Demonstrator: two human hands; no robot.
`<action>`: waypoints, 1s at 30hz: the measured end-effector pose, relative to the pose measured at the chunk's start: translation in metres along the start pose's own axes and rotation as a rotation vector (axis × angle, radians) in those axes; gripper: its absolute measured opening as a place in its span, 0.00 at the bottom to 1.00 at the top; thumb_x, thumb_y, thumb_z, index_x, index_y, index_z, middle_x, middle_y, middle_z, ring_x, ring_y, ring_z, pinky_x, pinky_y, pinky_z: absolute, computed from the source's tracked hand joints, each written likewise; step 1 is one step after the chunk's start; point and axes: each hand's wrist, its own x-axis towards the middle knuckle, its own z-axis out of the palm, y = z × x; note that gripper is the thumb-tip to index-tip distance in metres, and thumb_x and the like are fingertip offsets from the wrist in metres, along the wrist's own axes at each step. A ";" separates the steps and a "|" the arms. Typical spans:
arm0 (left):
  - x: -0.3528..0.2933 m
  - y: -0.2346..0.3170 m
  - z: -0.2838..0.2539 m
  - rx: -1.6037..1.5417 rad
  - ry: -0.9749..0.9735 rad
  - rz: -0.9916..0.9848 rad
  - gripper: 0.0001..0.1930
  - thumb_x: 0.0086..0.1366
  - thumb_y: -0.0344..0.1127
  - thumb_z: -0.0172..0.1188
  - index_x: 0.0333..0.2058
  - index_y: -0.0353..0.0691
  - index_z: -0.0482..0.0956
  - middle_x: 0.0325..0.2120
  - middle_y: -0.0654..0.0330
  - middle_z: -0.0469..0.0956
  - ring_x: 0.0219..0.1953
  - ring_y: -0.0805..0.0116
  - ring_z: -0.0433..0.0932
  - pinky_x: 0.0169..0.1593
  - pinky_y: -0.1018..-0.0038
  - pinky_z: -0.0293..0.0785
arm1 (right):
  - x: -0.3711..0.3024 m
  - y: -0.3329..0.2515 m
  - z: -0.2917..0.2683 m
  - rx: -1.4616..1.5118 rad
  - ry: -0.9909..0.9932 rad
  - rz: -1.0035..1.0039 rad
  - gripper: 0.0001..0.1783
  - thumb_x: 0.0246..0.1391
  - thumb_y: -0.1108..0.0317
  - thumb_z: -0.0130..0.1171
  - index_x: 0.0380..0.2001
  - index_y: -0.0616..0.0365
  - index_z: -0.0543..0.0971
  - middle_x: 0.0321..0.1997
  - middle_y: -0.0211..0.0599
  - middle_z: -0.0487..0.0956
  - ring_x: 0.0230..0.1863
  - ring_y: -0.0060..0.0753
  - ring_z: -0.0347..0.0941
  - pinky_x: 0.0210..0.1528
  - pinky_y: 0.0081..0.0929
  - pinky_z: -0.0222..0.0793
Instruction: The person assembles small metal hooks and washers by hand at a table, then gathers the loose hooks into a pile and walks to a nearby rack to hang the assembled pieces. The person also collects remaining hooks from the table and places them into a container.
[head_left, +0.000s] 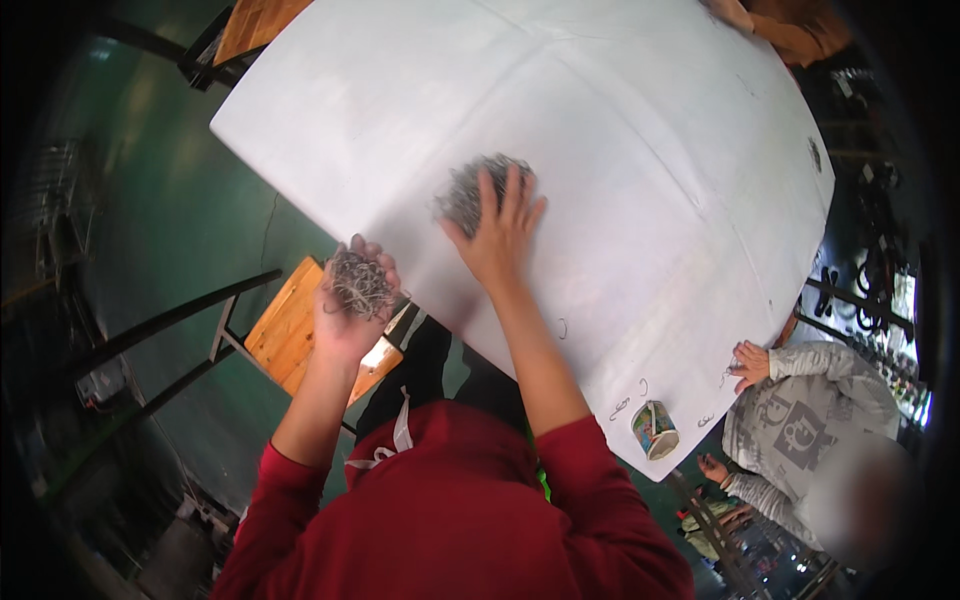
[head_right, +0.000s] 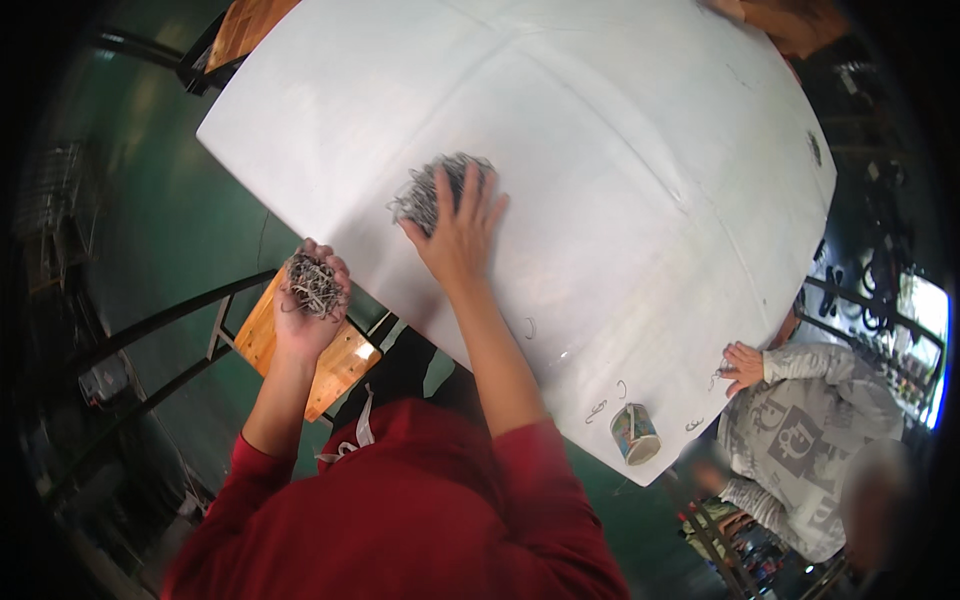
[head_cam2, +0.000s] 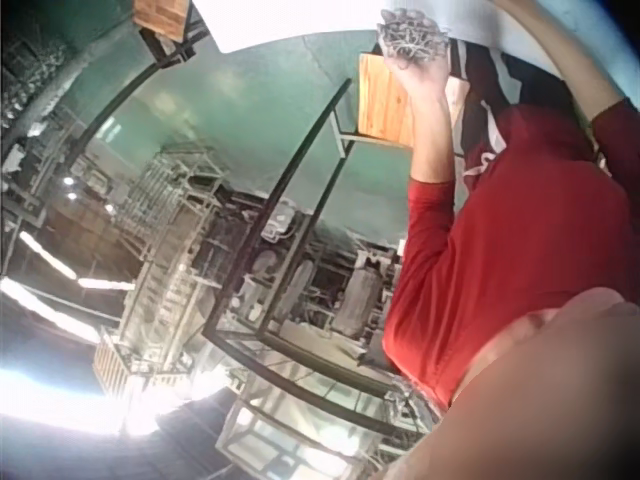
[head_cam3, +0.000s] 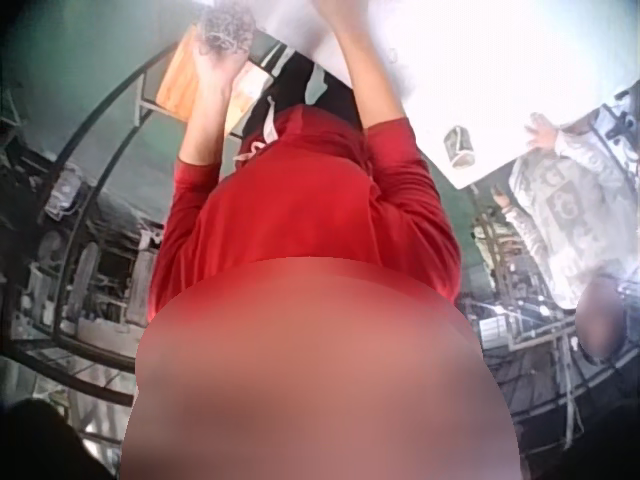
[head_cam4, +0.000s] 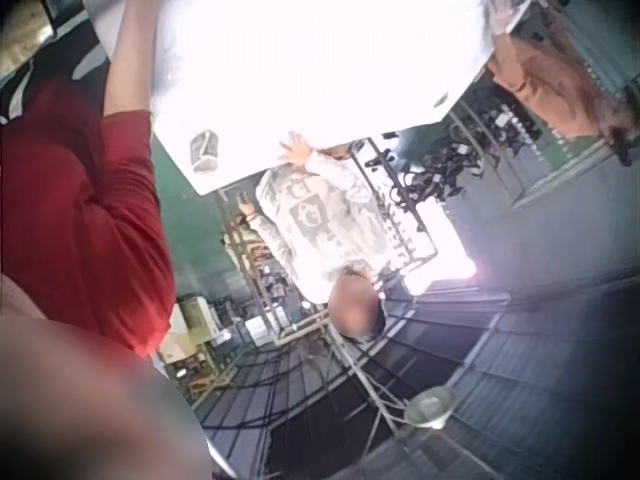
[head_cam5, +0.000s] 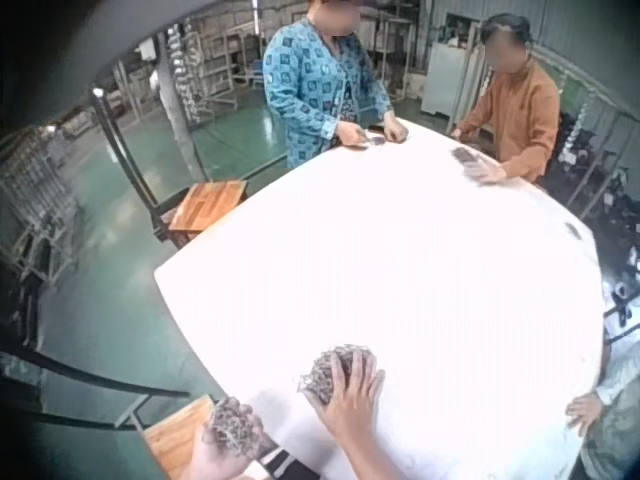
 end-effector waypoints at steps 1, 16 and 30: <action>0.001 0.000 -0.001 0.004 0.013 0.008 0.11 0.66 0.42 0.49 0.40 0.43 0.76 0.35 0.60 0.73 0.40 0.62 0.73 0.44 0.67 0.74 | 0.015 0.000 0.003 0.021 -0.012 -0.003 0.47 0.43 0.40 0.61 0.63 0.48 0.57 0.67 0.55 0.50 0.68 0.65 0.40 0.62 0.70 0.35; 0.022 -0.022 -0.007 0.155 -0.081 -0.141 0.11 0.65 0.33 0.46 0.43 0.39 0.74 0.39 0.61 0.71 0.43 0.63 0.70 0.48 0.68 0.73 | -0.127 0.042 -0.078 0.071 0.167 0.464 0.18 0.45 0.63 0.63 0.41 0.52 0.75 0.41 0.34 0.74 0.48 0.40 0.68 0.46 0.42 0.60; 0.047 -0.065 0.005 0.122 -0.080 -0.288 0.13 0.66 0.30 0.43 0.44 0.38 0.74 0.40 0.60 0.71 0.46 0.64 0.69 0.51 0.68 0.71 | -0.030 0.082 -0.035 0.153 0.099 0.458 0.06 0.49 0.70 0.53 0.33 0.57 0.72 0.36 0.40 0.72 0.41 0.42 0.69 0.44 0.42 0.61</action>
